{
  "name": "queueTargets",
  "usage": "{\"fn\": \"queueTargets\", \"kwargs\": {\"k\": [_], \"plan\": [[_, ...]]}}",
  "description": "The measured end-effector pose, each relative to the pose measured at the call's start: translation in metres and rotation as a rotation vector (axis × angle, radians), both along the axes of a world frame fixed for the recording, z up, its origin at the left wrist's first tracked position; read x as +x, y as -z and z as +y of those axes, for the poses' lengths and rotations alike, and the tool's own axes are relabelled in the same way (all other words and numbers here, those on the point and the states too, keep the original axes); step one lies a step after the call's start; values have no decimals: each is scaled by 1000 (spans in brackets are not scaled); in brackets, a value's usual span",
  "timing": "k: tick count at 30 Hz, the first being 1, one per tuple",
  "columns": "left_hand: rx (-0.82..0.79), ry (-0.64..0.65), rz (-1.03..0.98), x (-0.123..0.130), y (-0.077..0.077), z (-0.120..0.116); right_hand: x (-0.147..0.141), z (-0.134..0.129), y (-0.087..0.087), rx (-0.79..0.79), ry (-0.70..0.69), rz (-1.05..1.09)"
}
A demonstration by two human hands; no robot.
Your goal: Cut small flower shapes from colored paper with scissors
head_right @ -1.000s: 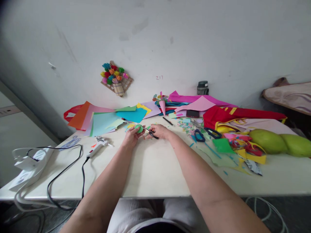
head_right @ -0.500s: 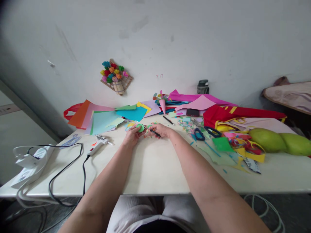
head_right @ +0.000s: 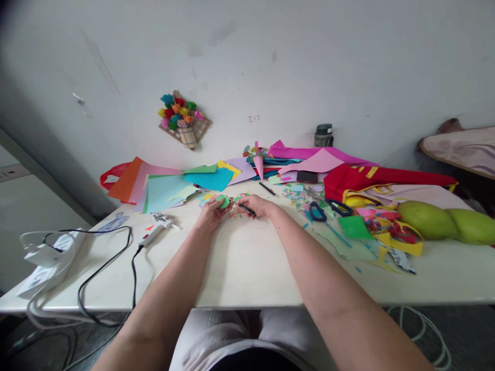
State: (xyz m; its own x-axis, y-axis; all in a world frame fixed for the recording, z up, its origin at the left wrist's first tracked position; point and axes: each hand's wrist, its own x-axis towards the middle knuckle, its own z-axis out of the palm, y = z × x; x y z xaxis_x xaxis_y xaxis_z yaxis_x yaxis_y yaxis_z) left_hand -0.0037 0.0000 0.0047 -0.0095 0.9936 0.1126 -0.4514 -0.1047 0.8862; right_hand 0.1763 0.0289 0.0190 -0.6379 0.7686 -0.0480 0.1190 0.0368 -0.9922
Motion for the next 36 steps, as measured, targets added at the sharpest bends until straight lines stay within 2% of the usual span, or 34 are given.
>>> {"fn": "queueTargets", "kwargs": {"k": [7,16,26,36], "plan": [[-7,1,-20,1,-2,-1,2,-5,-5,-16,-10,-6],[-8,12,-37,2,-3,-2,2,-6,-2,15,8,-48],[-6,31,-55,2,-3,-2,3,-18,-12,72,-6,-87],[-29,5,-59,2,-2,-2,2,-12,-9,6,-8,-69]]}}
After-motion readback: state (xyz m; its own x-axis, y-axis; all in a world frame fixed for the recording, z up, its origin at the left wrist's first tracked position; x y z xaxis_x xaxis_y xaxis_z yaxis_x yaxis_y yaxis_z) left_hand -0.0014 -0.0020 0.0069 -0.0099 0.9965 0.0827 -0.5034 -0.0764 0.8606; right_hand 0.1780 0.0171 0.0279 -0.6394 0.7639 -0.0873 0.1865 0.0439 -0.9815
